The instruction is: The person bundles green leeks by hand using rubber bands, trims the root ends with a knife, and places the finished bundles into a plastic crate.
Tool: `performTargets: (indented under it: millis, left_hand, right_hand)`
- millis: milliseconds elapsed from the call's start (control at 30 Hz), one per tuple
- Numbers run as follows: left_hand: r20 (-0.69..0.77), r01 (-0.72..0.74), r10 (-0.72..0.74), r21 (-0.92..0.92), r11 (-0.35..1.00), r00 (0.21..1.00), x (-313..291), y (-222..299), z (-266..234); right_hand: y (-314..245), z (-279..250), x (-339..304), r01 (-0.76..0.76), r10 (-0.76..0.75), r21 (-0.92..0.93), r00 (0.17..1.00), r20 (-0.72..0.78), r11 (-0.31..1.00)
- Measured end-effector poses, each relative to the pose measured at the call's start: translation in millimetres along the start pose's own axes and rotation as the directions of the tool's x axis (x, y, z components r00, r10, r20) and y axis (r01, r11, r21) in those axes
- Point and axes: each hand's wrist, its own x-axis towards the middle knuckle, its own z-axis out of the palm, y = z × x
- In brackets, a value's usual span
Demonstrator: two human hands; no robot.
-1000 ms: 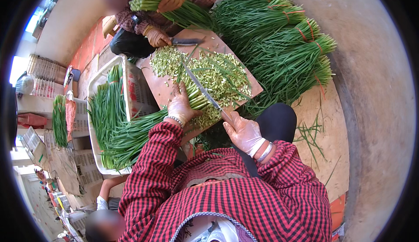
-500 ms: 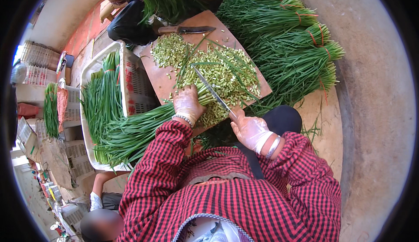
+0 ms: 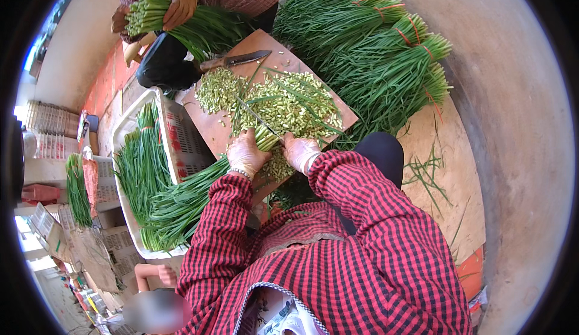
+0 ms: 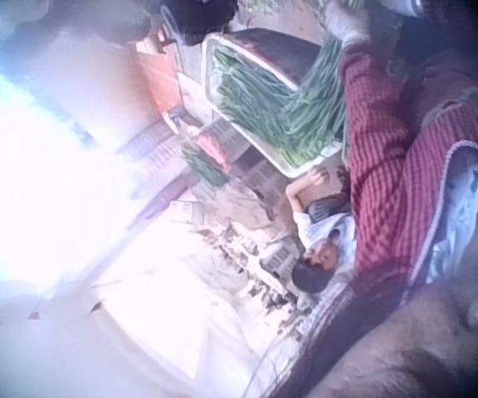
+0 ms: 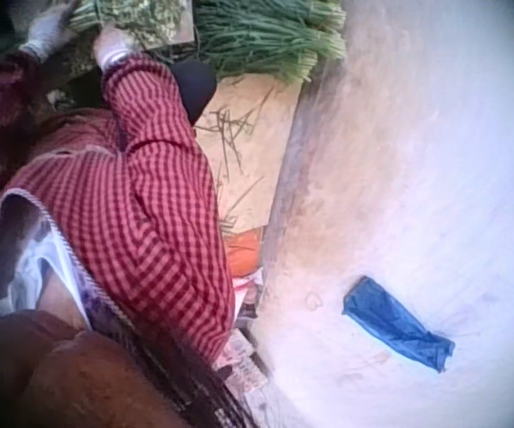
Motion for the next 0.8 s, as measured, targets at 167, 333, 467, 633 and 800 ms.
performTargets:
  millis: [167, 333, 467, 633, 800]
  left_hand:
    - [-0.094, -0.166, 0.152, -0.154, 0.974, 0.984, -25.6, -23.7, -24.7]
    - [-0.54, -0.485, 0.312, -0.213, 0.848, 0.782, -80.7, -28.4, -114.6]
    - [-0.652, -0.621, 0.504, 0.063, 0.781, 0.567, -139.4, -9.4, -175.2]
    - [-0.472, -0.667, 0.69, 0.249, 0.702, 0.549, -157.4, 22.3, -160.8]
    - [-0.29, -0.571, 0.56, 0.052, 0.819, 0.776, -150.1, 27.0, -66.5]
  right_hand:
    - [4.9, 1.4, 1.4, 0.032, -0.029, 0.093, 0.999, -0.039, 0.995]
    - [8.7, -15.2, -2.6, 0.016, -0.024, 0.12, 0.998, 0.066, 0.993]
    - [11.0, -63.5, -22.7, 0.02, -0.033, 0.217, 0.998, 0.058, 0.976]
    - [9.7, -57.3, -36.7, -0.035, -0.222, 0.89, 0.963, 0.152, 0.455]
    - [1.3, -30.5, -71.1, -0.304, -0.536, 0.916, 0.835, 0.123, -0.263]
